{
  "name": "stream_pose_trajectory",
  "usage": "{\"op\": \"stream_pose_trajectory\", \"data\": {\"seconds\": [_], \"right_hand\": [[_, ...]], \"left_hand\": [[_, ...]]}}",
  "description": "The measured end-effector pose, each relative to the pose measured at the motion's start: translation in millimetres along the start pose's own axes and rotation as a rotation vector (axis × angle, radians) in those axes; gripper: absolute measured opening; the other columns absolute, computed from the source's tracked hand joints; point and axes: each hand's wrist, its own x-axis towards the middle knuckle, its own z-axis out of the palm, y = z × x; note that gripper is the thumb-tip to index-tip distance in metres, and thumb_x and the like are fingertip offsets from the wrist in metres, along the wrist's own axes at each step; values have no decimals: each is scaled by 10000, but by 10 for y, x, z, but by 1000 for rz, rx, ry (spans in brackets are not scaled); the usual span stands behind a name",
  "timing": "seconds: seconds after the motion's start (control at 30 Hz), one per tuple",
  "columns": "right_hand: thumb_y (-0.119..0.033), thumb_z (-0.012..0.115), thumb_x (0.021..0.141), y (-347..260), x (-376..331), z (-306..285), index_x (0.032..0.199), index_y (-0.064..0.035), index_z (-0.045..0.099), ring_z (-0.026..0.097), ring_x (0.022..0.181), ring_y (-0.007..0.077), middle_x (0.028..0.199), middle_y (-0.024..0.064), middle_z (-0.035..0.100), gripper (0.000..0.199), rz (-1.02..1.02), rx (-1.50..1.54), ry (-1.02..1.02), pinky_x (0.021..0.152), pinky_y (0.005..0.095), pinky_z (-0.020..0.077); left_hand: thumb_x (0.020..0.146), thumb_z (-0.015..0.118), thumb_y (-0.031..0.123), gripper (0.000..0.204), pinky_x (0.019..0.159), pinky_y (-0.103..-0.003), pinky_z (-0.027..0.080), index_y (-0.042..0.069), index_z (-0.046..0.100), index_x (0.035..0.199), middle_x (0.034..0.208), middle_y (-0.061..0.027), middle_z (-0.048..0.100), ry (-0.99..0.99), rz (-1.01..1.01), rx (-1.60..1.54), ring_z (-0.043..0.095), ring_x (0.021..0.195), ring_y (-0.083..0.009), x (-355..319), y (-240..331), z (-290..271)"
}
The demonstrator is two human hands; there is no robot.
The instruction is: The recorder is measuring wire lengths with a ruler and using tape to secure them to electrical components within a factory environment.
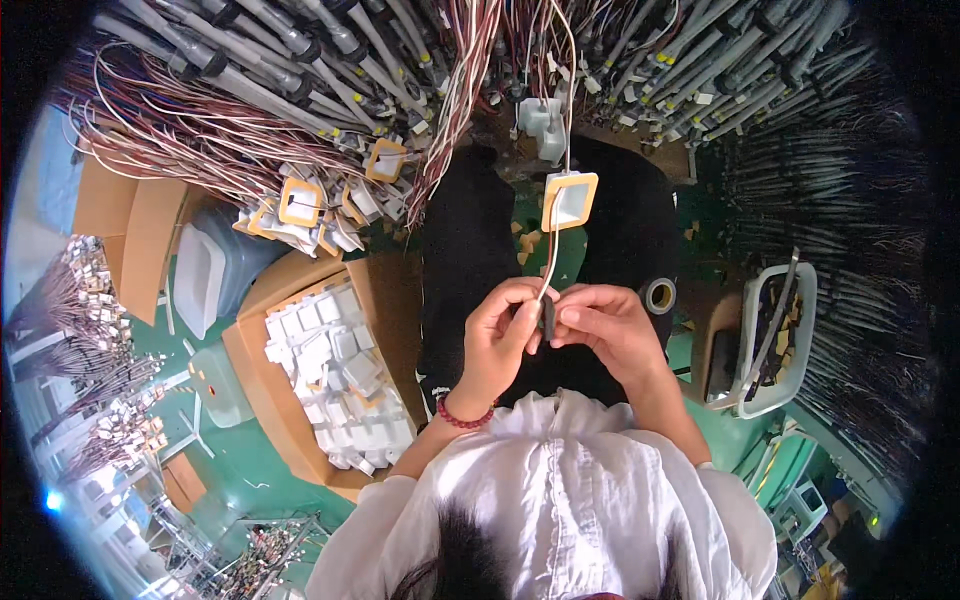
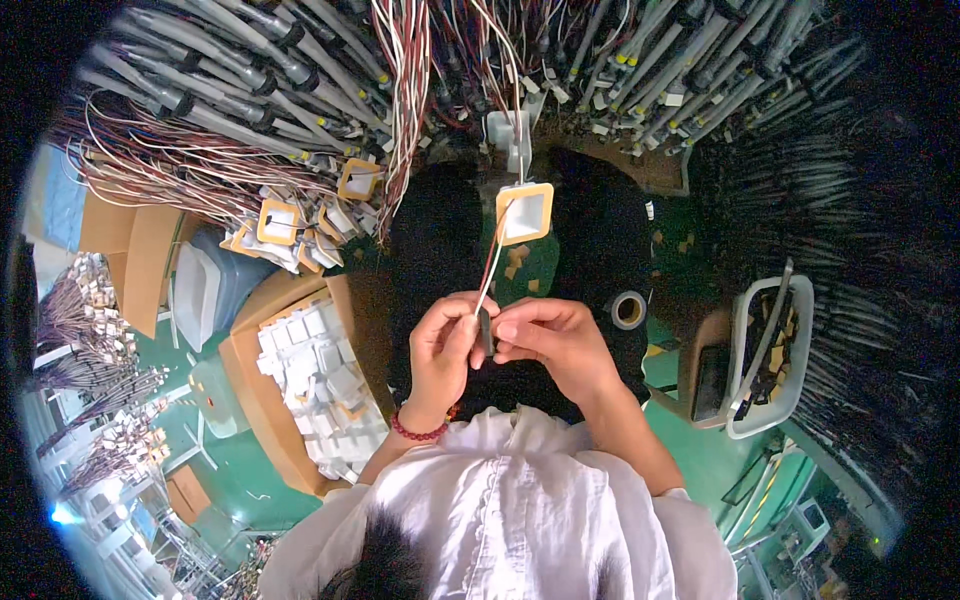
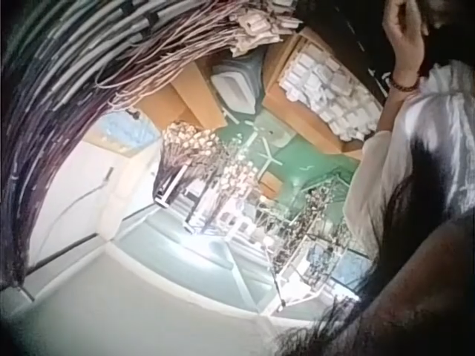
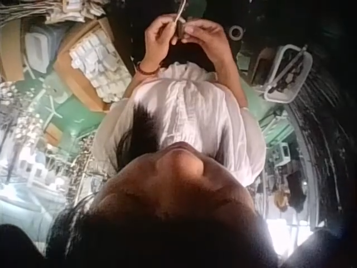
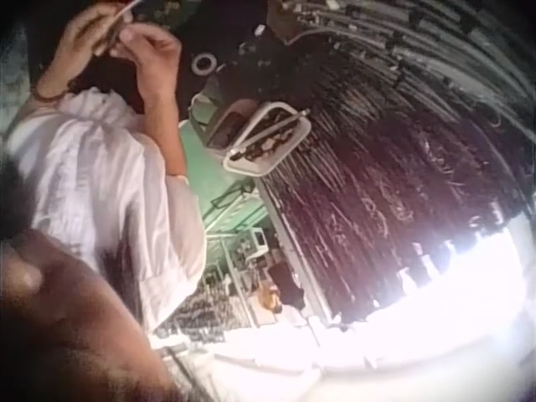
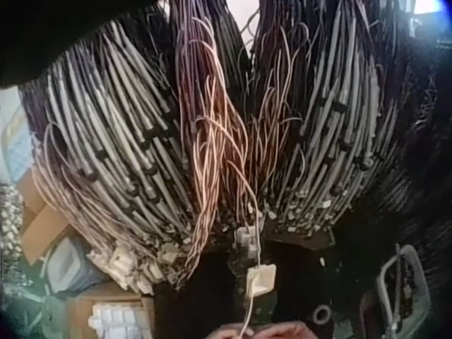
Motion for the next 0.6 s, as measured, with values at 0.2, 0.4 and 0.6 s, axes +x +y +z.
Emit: {"op": "stream_pose_trajectory", "data": {"seconds": [0.2, 0.4, 0.6], "right_hand": [[-62, 669, 842, -19, -37, 49, 915, 27, 659, 645, 726, 135, 848, 71, 663, 116, -31, -54, 59, 689, 269, 563], [-61, 668, 845, 14, -46, 112, 895, 31, 648, 613, 705, 93, 813, 44, 648, 107, -169, -197, 91, 637, 222, 516], [-32, 618, 846, 48, -79, 127, 851, 22, 606, 573, 670, 60, 783, 14, 613, 55, -277, -336, 131, 599, 198, 469]], "left_hand": [[945, 508, 64, 89, 507, -168, 414, -8, 556, 966, 1072, -80, 589, -21, 30, 109, 495, 621, -30, -12, -20, 11], [940, 515, 64, 85, 503, -167, 420, -4, 557, 969, 1064, -74, 590, 3, 19, 110, 497, 614, -31, -20, -56, 10], [943, 502, 57, 94, 527, -178, 445, -16, 555, 970, 1162, -112, 571, -27, -66, 96, 535, 672, -50, -24, -32, 31]]}}
